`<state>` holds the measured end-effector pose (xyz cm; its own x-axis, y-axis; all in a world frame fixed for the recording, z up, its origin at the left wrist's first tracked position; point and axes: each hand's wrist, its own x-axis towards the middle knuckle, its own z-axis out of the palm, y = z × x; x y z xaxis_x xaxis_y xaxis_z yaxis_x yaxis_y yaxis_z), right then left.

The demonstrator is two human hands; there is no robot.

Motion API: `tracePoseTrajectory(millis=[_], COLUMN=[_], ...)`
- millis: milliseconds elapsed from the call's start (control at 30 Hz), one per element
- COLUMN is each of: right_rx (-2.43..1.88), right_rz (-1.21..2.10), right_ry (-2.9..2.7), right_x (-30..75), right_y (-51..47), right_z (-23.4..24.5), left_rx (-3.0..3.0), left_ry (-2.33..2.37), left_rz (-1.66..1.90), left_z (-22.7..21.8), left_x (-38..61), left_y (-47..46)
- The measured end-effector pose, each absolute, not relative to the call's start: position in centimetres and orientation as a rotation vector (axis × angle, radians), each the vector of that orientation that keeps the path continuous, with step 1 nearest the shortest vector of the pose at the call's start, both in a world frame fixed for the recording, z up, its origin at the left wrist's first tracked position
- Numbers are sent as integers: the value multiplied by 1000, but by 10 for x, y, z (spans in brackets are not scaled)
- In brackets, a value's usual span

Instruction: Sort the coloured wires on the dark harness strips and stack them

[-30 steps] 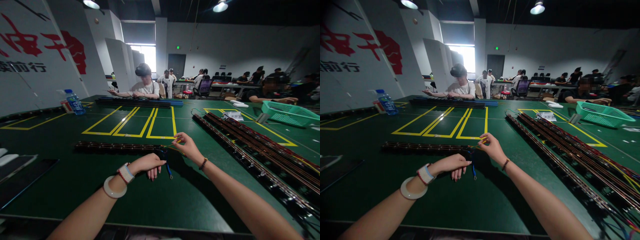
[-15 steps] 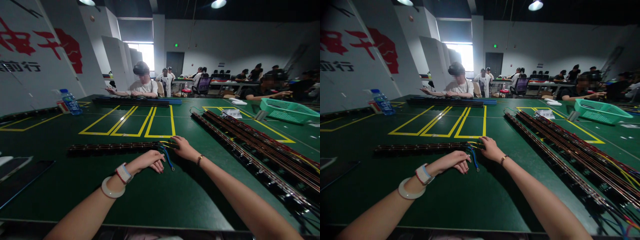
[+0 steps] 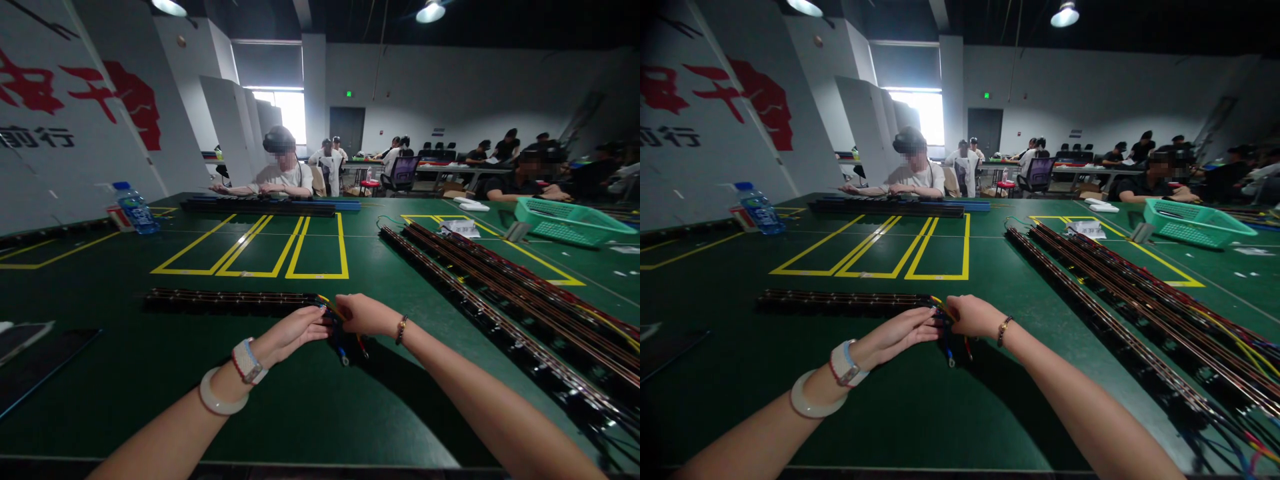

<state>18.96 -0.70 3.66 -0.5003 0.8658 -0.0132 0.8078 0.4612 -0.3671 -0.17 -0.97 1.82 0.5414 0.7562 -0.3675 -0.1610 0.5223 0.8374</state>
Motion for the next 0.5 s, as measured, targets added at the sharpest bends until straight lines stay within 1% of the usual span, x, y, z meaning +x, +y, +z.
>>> tracePoseTrajectory(millis=[100, 267, 367, 500], right_rx=[-1502, -1531, -1525, -1539], right_rz=[278, 55, 13, 35], right_ry=[-2622, -2732, -2752, -2758], right_x=[177, 162, 158, 159], right_y=[-22, -42, -48, -51], right_z=[41, 40, 41, 48], left_rx=[767, 722, 758, 753], left_ry=[721, 638, 665, 690], left_rz=[679, 707, 654, 577], left_z=[10, -6, -6, 1], left_x=[5, 12, 12, 10], left_y=[-14, -17, -18, -21])
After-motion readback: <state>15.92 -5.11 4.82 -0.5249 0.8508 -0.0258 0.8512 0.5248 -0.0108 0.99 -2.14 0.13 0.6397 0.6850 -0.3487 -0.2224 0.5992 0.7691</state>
